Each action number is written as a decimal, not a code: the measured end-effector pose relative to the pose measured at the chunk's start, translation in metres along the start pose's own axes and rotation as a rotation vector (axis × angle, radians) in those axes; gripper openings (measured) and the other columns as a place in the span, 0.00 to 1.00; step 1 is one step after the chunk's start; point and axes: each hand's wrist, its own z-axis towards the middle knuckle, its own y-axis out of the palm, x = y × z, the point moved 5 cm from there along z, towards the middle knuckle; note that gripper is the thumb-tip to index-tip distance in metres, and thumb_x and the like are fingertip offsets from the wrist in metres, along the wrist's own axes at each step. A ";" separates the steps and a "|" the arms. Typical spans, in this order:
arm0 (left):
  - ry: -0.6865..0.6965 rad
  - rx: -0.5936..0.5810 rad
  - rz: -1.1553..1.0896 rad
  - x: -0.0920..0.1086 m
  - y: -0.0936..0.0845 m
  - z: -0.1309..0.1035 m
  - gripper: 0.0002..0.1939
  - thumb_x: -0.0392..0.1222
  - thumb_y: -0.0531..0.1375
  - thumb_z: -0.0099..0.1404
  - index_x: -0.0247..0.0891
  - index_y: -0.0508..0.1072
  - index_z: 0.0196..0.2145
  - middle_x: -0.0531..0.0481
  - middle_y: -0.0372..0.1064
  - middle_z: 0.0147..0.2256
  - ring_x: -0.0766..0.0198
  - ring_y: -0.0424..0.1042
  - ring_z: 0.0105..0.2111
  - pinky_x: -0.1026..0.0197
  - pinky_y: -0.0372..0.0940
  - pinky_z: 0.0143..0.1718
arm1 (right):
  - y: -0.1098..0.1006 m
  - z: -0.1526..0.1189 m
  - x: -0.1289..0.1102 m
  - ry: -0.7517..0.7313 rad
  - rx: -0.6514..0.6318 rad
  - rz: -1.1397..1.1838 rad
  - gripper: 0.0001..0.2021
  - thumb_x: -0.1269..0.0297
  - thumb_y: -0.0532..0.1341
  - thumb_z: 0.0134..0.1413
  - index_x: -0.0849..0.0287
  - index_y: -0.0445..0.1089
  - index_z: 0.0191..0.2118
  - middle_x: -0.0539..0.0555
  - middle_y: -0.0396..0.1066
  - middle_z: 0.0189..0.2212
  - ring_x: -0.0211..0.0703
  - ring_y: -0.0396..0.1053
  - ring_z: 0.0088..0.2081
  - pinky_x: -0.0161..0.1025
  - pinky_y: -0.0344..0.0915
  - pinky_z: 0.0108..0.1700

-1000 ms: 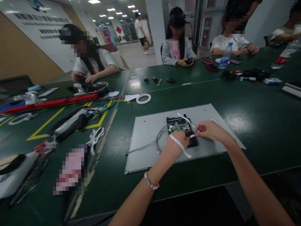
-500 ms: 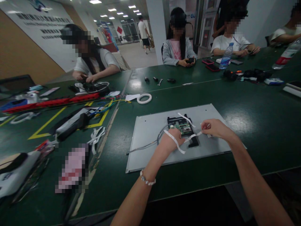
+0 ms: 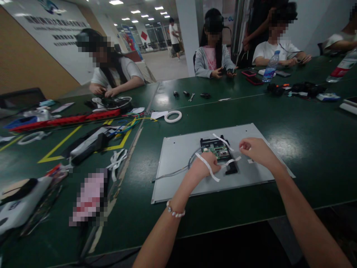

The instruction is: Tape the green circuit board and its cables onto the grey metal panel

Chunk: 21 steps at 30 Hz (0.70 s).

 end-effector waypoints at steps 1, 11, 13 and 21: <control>0.005 0.012 -0.011 -0.001 -0.002 0.000 0.15 0.44 0.57 0.57 0.36 0.73 0.17 0.51 0.66 0.15 0.66 0.64 0.19 0.64 0.57 0.25 | -0.003 -0.001 -0.009 -0.073 0.064 -0.007 0.07 0.66 0.58 0.51 0.59 0.72 0.36 0.52 0.69 0.31 0.38 0.67 0.32 0.35 0.62 0.34; -0.067 0.275 -0.036 -0.017 -0.037 -0.004 0.16 0.42 0.54 0.60 0.31 0.75 0.21 0.50 0.64 0.17 0.68 0.59 0.21 0.64 0.49 0.23 | 0.023 -0.040 -0.118 -0.841 0.184 0.072 0.21 0.67 0.60 0.56 0.58 0.62 0.56 0.58 0.65 0.47 0.43 0.64 0.49 0.41 0.66 0.47; -0.083 0.291 -0.018 -0.018 -0.035 -0.001 0.18 0.43 0.54 0.61 0.31 0.74 0.20 0.51 0.62 0.16 0.68 0.57 0.20 0.63 0.47 0.23 | 0.027 -0.044 -0.124 -0.890 0.233 0.036 0.14 0.69 0.58 0.57 0.58 0.66 0.50 0.57 0.68 0.43 0.40 0.66 0.44 0.39 0.67 0.43; -0.110 0.314 0.068 -0.020 -0.037 -0.004 0.15 0.42 0.54 0.62 0.33 0.75 0.25 0.47 0.68 0.22 0.66 0.63 0.23 0.64 0.52 0.26 | 0.018 -0.045 -0.113 -0.821 0.486 0.141 0.05 0.73 0.61 0.55 0.57 0.71 0.38 0.52 0.73 0.35 0.36 0.70 0.37 0.35 0.67 0.38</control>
